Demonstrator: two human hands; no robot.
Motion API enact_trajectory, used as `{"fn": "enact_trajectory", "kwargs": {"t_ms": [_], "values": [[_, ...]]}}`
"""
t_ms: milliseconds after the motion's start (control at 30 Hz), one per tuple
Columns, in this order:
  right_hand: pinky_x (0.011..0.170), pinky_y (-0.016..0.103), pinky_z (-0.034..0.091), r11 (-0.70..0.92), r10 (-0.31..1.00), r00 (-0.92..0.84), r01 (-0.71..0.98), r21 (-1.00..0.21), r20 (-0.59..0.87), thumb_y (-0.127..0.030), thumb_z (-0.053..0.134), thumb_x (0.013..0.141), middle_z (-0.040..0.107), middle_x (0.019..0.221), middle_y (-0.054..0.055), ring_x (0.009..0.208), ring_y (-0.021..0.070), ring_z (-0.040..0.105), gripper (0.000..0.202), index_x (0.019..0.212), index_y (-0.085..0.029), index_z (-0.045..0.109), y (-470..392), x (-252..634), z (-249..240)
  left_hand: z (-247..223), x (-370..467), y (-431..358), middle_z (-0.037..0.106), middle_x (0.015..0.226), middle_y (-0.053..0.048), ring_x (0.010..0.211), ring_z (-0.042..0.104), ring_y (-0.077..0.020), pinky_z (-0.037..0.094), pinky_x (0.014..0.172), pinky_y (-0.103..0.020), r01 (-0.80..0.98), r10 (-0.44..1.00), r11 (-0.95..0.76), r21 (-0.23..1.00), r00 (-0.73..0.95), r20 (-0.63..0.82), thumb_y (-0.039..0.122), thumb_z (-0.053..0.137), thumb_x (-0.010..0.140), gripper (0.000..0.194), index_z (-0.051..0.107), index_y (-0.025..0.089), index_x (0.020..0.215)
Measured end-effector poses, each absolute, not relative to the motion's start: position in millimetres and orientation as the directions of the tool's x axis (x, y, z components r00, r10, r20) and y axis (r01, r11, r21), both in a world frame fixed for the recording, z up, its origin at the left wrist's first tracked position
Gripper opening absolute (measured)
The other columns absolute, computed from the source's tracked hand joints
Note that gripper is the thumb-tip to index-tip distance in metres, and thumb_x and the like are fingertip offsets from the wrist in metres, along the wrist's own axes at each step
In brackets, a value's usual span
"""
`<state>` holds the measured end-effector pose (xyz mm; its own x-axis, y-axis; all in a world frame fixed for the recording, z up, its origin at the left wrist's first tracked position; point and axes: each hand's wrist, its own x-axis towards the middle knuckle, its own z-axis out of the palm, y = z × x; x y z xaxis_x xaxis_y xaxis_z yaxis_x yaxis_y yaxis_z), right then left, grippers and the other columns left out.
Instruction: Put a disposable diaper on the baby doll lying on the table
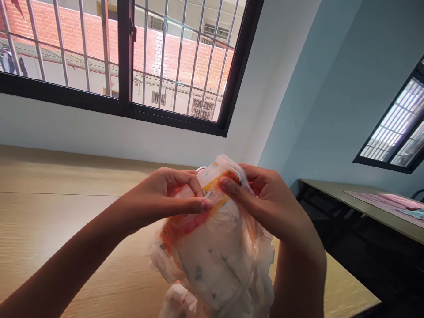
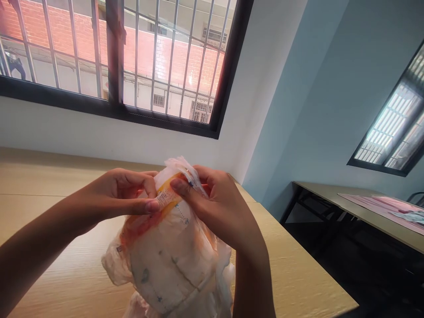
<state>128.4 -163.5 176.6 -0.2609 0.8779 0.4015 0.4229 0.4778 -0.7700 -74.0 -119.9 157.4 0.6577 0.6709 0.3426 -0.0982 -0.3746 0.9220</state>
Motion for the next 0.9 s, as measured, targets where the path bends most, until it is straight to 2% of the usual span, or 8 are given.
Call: {"fn": "enact_trajectory", "kwargs": {"t_ms": [133,267,333,500,600,767,900], "values": [[0.061,0.026,0.046,0.484,0.874,-0.263,0.415,-0.770,0.408,-0.049,0.064,0.086,0.062,0.077,0.002,0.075,0.0184,0.059,0.030,0.087,-0.019,0.067,-163,130,176,156,-76,-117,0.065,0.084,0.001,0.086,0.063,-0.0144,0.051,0.075,-0.023,-0.128,0.639,-0.417,0.900,0.663,0.390,0.023,0.077,0.075,0.015,0.067,0.018,0.065],[0.060,0.025,0.044,0.495,0.868,-0.269,0.404,-0.769,0.417,-0.048,0.063,0.087,0.060,0.075,0.001,0.072,0.0165,0.056,0.030,0.085,-0.019,0.066,-160,127,173,152,-77,-116,0.067,0.089,0.000,0.093,0.062,-0.0165,0.050,0.079,-0.024,-0.124,0.658,-0.406,0.906,0.648,0.384,0.023,0.077,0.075,0.007,0.071,0.020,0.078],[0.060,0.024,0.043,0.504,0.862,-0.289,0.403,-0.764,0.417,-0.047,0.062,0.088,0.060,0.076,0.000,0.071,0.0153,0.055,0.029,0.084,-0.019,0.065,-160,125,172,151,-77,-117,0.068,0.087,0.000,0.089,0.062,-0.0160,0.050,0.077,-0.024,-0.119,0.674,-0.388,0.914,0.640,0.370,0.025,0.076,0.076,0.009,0.071,0.020,0.081],[0.063,0.024,0.040,0.528,0.849,-0.317,0.472,-0.706,0.422,-0.043,0.063,0.089,0.055,0.076,-0.002,0.071,0.0133,0.051,0.024,0.082,-0.020,0.063,-162,119,171,152,-78,-121,0.065,0.076,0.001,0.077,0.060,-0.0130,0.048,0.070,-0.021,-0.125,0.701,-0.391,0.912,0.602,0.383,0.026,0.077,0.076,0.013,0.068,0.017,0.074],[0.063,0.025,0.041,0.522,0.853,-0.323,0.503,-0.688,0.411,-0.044,0.063,0.088,0.054,0.077,-0.002,0.072,0.0135,0.051,0.024,0.083,-0.020,0.063,-164,120,171,152,-79,-120,0.063,0.076,0.002,0.078,0.059,-0.0127,0.047,0.070,-0.020,-0.117,0.706,-0.415,0.902,0.583,0.401,0.027,0.077,0.076,0.014,0.067,0.018,0.073],[0.062,0.025,0.043,0.504,0.863,-0.299,0.436,-0.746,0.408,-0.048,0.059,0.090,0.057,0.079,0.000,0.074,0.0154,0.054,0.029,0.084,-0.020,0.061,-165,131,174,150,-79,-116,0.063,0.080,0.001,0.079,0.058,-0.0125,0.046,0.069,-0.019,-0.030,0.700,-0.370,0.929,0.648,0.300,0.033,0.074,0.079,0.017,0.067,0.018,0.076],[0.060,0.025,0.043,0.488,0.870,-0.272,0.347,-0.801,0.412,-0.046,0.062,0.089,0.055,0.075,0.000,0.074,0.0167,0.056,0.027,0.082,-0.020,0.059,-165,140,176,150,-80,-115,0.065,0.084,0.001,0.081,0.058,-0.0127,0.047,0.071,-0.020,0.001,0.669,-0.356,0.934,0.698,0.254,0.033,0.075,0.079,0.017,0.068,0.018,0.081]]}}
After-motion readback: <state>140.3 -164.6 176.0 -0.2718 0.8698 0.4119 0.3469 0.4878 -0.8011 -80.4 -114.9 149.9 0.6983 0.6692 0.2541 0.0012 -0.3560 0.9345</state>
